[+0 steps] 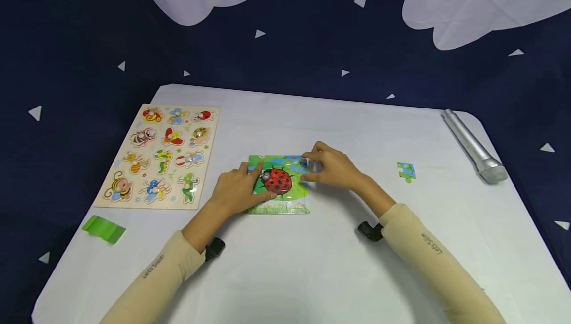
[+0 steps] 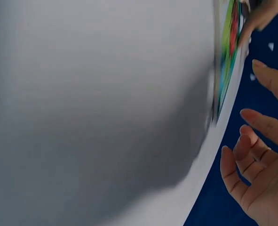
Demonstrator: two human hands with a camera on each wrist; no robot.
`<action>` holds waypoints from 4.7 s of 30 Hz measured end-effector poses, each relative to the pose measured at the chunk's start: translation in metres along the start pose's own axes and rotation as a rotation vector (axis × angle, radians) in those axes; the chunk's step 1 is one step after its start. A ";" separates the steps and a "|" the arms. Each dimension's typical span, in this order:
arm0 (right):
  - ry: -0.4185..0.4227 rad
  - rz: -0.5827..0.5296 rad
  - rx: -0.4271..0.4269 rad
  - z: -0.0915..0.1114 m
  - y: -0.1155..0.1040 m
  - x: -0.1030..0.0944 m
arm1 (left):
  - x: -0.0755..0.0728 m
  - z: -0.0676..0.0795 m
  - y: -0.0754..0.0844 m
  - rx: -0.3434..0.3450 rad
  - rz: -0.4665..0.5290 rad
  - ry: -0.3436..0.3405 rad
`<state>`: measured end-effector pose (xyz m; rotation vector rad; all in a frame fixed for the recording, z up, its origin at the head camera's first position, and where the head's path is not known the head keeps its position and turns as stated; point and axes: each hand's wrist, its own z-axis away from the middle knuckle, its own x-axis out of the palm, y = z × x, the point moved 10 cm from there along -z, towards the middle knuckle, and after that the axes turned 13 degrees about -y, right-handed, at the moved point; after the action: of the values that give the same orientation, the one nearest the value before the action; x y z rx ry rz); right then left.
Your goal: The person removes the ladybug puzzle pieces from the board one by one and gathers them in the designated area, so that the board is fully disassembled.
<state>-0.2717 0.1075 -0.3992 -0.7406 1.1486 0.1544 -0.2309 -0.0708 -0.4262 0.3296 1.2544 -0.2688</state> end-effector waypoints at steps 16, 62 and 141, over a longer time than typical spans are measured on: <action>-0.020 0.084 0.014 -0.038 -0.032 0.023 | 0.002 0.001 -0.003 -0.021 -0.010 0.004; 0.256 -0.009 0.258 -0.038 -0.041 0.026 | 0.003 0.004 -0.002 -0.019 -0.012 0.047; 0.086 -0.048 0.152 -0.013 -0.024 0.011 | 0.006 0.019 -0.026 -0.024 0.098 0.024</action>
<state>-0.2661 0.0783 -0.4003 -0.6441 1.2090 -0.0055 -0.2223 -0.1021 -0.4294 0.3738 1.2599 -0.1661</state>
